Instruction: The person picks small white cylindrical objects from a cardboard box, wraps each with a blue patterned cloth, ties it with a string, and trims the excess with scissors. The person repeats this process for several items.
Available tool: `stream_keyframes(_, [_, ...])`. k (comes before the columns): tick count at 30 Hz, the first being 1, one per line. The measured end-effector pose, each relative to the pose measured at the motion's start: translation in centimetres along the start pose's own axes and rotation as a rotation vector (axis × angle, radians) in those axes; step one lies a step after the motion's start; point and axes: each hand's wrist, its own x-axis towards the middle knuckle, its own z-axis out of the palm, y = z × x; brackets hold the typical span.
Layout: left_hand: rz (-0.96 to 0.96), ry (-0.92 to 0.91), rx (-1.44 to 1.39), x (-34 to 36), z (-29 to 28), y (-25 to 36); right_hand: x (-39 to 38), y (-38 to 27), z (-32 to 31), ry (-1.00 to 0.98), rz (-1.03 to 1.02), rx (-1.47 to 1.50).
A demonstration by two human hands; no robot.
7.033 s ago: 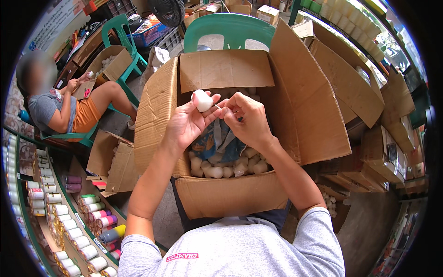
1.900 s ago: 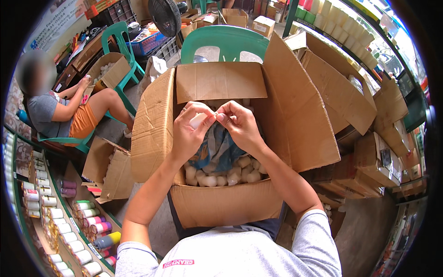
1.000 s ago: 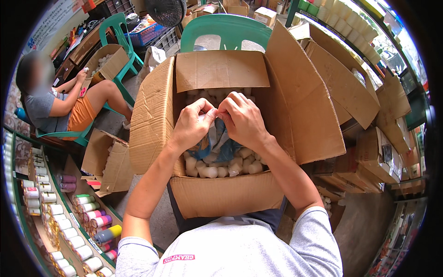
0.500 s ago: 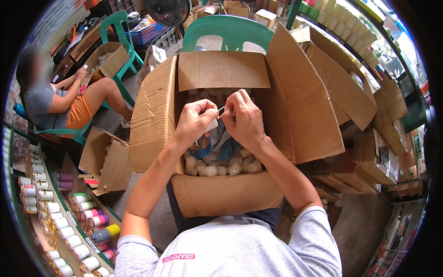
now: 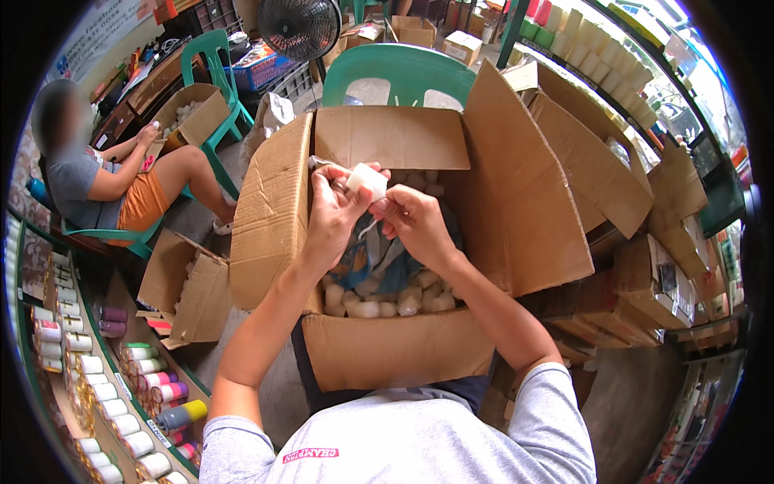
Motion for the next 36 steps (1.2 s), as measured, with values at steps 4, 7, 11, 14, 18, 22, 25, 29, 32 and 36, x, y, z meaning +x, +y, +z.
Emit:
stream_keyframes(4, [-0.065,0.016,0.006,-0.2,0.2,1.0,-0.6,-0.2,-0.3,-0.068,-0.138,-0.137])
stream_keyframes(7, [0.001,0.138,-0.115,0.1,-1.5,1.2,-0.7,-0.8,-1.7,-0.4,0.42,-0.32])
stream_keyframes(11, [-0.15,0.091,-0.268,-0.2,-2.0,2.0,-0.9,0.7,-3.8,-0.201,-0.053,-0.757])
stream_keyframes(14, [-0.264,0.036,-0.276,-0.2,-1.5,2.6,0.6,2.4,-5.3,-0.432,0.472,-1.292])
stream_keyframes(18, [-0.374,-0.113,-0.221,0.1,-0.7,1.9,-1.5,14.6,-5.5,-1.16,0.763,-1.406])
stream_keyframes(22, [-0.4,-0.07,-0.06,-1.1,-0.7,2.4,-2.4,12.6,-3.3,-0.987,0.655,-1.423])
stream_keyframes(25, [-0.411,-0.064,-0.054,-1.0,-0.8,2.5,-3.0,11.8,-4.2,-0.839,0.364,-1.459])
stream_keyframes(29, [-0.418,-0.045,-0.047,-1.1,-1.0,2.5,-0.9,10.1,-4.4,-0.259,0.438,-1.157])
stream_keyframes(32, [-0.403,-0.011,-0.016,-1.2,-1.0,2.7,1.3,8.5,-4.8,0.252,0.209,-0.912])
stream_keyframes(36, [-0.469,-0.085,-0.019,-0.3,0.2,2.0,-2.6,18.3,-9.3,-0.632,0.488,-1.325])
